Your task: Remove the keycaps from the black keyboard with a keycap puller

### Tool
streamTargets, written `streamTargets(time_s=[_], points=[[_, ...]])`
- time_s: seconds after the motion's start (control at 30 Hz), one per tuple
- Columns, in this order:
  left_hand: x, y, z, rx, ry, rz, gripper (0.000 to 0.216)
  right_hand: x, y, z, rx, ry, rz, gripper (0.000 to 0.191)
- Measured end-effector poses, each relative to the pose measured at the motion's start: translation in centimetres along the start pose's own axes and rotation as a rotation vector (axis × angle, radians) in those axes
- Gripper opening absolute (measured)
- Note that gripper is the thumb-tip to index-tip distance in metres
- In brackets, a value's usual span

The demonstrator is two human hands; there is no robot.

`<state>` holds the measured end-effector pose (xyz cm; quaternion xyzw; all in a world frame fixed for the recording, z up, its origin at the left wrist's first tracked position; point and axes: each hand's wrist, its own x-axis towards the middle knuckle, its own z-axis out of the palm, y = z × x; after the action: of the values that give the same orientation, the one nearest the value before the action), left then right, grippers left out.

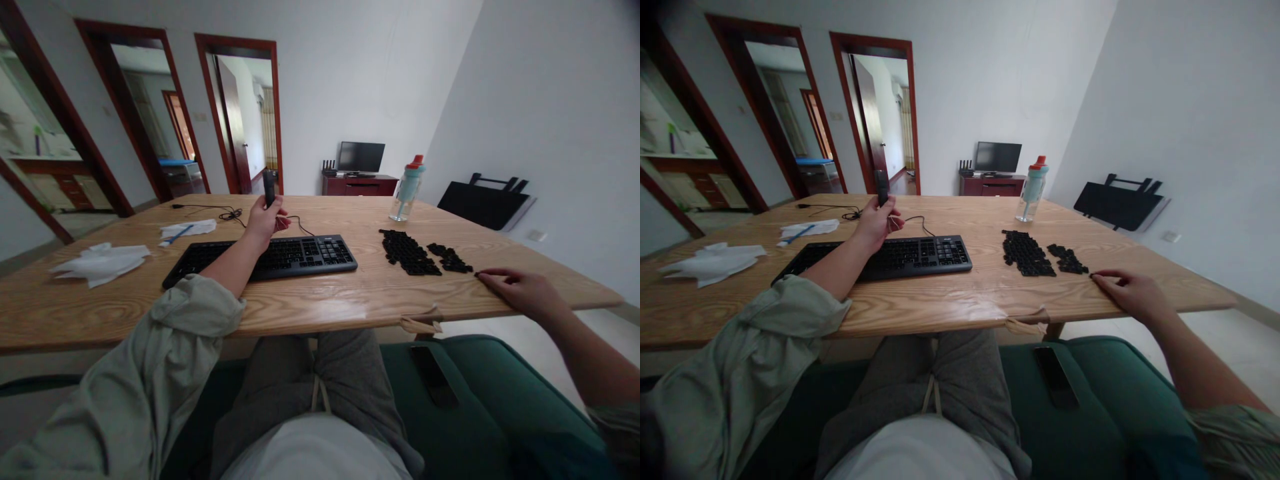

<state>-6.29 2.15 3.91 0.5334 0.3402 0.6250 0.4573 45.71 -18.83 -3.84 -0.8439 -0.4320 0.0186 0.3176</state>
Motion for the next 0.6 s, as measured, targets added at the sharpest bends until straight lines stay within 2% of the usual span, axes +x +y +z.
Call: streamTargets(time_s=[0.1, 0.47, 0.53, 0.6], points=[[0.0, 0.3, -0.3, -0.048, 0.032, -0.035, 0.037, -0.1, 0.5, 0.2, 0.019, -0.031, -0.002, 0.035], [-1.5, 1.5, 0.6, -0.148, 0.07, -0.061, 0.025, 0.6, 0.4, 0.4, 0.026, -0.007, -0.012, 0.033], [-1.7, 1.6, 0.6, -0.121, 0.051, -0.077, 0.023, 0.3, 0.5, 0.5, 0.078, 0.073, -0.05, 0.028], [-1.9, 1.6, 0.6, -0.086, 0.022, -0.101, 0.022, -0.5, 0.0, 0.5, 0.147, 0.262, -0.124, 0.021]])
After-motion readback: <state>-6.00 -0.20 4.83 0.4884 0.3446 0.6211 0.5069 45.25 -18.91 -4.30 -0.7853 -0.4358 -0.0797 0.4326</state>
